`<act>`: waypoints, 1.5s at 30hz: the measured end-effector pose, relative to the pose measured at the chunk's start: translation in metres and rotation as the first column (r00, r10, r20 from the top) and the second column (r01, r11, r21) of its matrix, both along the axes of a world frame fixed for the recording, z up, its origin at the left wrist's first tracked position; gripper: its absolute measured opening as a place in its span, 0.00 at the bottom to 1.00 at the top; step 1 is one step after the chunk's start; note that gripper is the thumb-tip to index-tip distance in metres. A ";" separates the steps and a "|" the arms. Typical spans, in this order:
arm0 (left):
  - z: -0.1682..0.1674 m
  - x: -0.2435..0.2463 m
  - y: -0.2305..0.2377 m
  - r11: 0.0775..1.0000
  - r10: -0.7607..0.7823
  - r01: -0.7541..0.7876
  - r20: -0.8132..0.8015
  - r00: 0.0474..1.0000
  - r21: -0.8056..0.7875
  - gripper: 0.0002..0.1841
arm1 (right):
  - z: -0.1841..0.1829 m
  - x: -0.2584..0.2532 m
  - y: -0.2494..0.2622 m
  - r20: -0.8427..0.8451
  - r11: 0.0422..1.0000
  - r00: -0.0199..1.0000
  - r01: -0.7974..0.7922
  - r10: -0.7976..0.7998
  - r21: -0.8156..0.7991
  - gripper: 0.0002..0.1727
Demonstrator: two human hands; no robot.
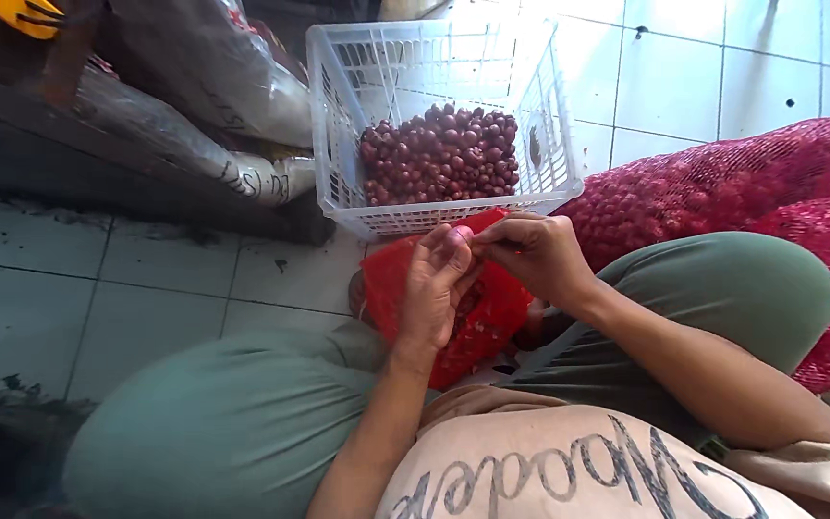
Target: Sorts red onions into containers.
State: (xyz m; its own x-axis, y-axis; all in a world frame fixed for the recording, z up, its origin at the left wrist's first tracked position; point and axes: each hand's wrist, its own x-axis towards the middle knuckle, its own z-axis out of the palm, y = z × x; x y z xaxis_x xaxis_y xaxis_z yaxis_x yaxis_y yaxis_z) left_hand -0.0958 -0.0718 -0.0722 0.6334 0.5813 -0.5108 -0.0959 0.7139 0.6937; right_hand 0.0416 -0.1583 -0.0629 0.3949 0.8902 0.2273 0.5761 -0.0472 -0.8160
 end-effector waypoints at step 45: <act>-0.017 0.036 0.026 0.780 0.077 0.128 -0.297 0.952 0.613 0.21 | -0.114 0.142 -0.307 0.277 0.163 0.499 0.670 -0.821 -0.724 0.32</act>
